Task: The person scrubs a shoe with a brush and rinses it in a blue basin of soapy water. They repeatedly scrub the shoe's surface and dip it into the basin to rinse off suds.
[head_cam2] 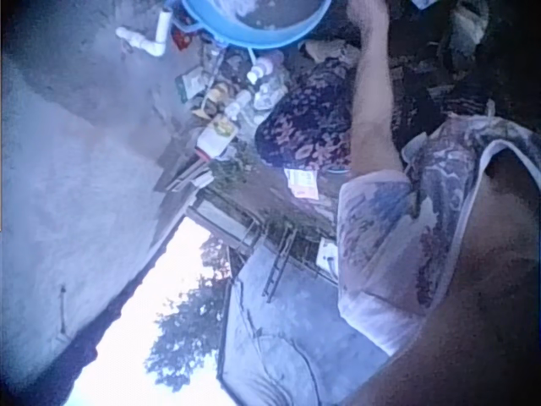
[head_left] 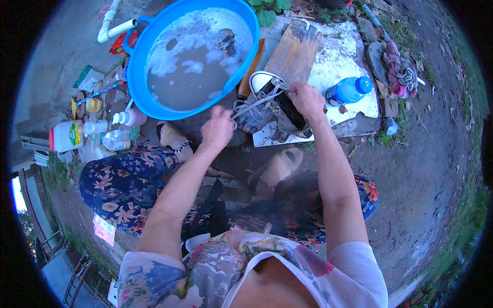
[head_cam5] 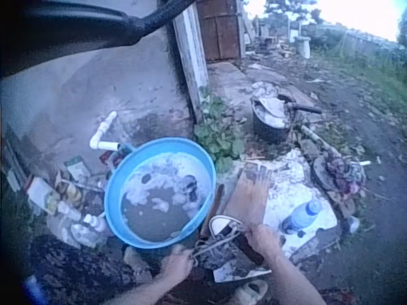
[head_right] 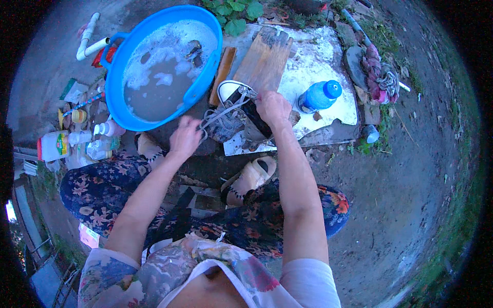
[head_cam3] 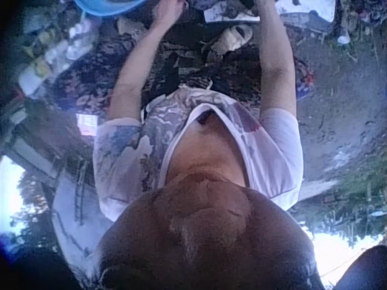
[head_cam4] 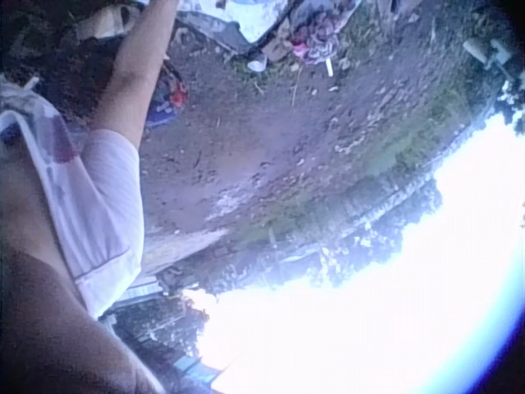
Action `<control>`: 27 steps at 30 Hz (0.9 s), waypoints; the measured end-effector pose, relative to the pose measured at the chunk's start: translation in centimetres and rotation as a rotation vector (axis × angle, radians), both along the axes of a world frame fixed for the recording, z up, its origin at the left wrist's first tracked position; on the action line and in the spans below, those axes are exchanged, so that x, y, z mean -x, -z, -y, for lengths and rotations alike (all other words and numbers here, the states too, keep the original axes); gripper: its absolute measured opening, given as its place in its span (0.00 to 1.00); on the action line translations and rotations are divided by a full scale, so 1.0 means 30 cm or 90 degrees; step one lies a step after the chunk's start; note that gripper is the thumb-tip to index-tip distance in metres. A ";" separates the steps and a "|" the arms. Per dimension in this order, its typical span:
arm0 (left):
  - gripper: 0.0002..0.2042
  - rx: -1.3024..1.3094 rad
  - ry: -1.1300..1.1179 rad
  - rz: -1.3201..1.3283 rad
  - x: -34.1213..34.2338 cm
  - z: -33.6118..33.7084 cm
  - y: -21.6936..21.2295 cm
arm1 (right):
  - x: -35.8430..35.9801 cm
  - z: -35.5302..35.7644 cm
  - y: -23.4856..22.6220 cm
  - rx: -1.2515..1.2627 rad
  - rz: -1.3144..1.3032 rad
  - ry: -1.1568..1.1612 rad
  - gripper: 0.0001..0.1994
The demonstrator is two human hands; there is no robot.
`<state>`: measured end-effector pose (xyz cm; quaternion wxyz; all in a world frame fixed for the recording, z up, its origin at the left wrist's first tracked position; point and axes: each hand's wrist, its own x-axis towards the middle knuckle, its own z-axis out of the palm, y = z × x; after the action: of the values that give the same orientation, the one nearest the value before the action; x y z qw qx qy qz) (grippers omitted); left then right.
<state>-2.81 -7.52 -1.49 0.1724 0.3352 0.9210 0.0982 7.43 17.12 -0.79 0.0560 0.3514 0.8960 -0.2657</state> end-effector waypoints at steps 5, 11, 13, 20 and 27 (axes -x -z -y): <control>0.11 -0.290 0.047 0.064 -0.098 -0.394 0.016 | 0.023 0.010 -0.021 -0.022 0.053 -0.003 0.10; 0.05 -0.244 -0.004 0.148 -0.036 -0.427 0.068 | 0.009 0.005 -0.003 0.003 -0.006 0.011 0.10; 0.04 -0.245 0.038 0.087 -0.019 -0.363 0.031 | 0.001 -0.003 0.006 -0.001 -0.002 0.029 0.11; 0.10 -0.097 0.028 0.198 -0.083 -0.299 0.009 | 0.015 0.041 0.049 -0.002 -0.007 -0.014 0.13; 0.10 -0.253 0.074 0.379 -0.176 -0.270 -0.015 | 0.027 0.062 0.132 -0.088 -0.023 0.117 0.16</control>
<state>2.47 0.57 -1.05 0.3697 0.3710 0.7726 0.3589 6.62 15.27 -4.76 -0.0090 0.4300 0.8771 -0.2139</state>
